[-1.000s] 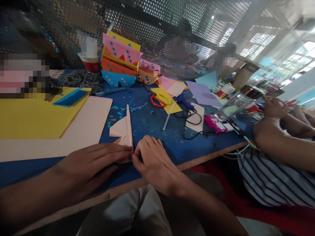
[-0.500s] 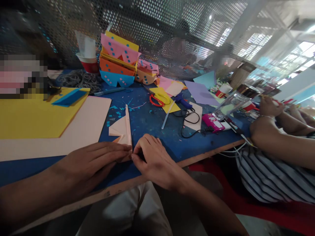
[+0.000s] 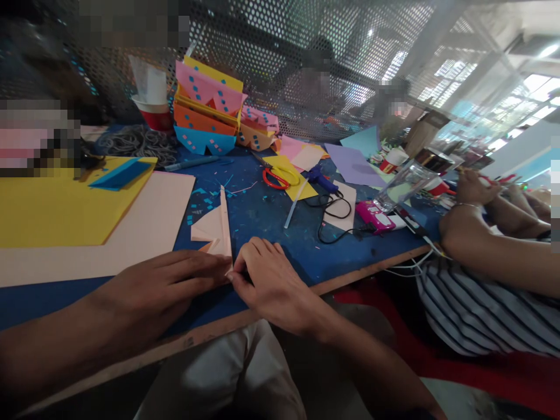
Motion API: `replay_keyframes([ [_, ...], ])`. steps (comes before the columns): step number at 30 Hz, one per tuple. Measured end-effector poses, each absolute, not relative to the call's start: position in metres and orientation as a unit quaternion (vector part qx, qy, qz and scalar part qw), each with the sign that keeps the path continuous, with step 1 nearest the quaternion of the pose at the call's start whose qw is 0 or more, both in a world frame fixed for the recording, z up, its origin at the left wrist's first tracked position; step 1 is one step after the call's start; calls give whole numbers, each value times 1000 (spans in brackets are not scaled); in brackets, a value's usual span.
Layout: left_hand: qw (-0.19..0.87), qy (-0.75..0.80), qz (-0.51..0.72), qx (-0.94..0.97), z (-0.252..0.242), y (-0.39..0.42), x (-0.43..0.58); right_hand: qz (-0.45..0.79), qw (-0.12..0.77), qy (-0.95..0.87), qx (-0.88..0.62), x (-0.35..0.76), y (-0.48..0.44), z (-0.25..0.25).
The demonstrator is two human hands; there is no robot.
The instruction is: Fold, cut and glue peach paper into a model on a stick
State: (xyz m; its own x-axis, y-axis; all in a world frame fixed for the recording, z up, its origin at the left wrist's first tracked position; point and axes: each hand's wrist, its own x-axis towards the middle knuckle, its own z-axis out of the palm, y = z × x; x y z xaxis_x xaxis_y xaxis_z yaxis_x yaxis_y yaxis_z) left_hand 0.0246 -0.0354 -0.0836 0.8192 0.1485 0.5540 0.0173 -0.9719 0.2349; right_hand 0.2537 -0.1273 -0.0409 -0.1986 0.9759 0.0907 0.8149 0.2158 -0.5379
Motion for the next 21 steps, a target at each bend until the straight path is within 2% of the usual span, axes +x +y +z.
replay_keyframes([
  [9,141,117,314,932,-72,-49,23,224,302,-706,-600,258,-128,-51],
  [15,156,92,334,925,-66,-48,26,281,374,-693,-548,264,-135,-53],
  [21,139,81,325,932,-73,-46,25,231,355,-748,-512,269,-149,-56],
])
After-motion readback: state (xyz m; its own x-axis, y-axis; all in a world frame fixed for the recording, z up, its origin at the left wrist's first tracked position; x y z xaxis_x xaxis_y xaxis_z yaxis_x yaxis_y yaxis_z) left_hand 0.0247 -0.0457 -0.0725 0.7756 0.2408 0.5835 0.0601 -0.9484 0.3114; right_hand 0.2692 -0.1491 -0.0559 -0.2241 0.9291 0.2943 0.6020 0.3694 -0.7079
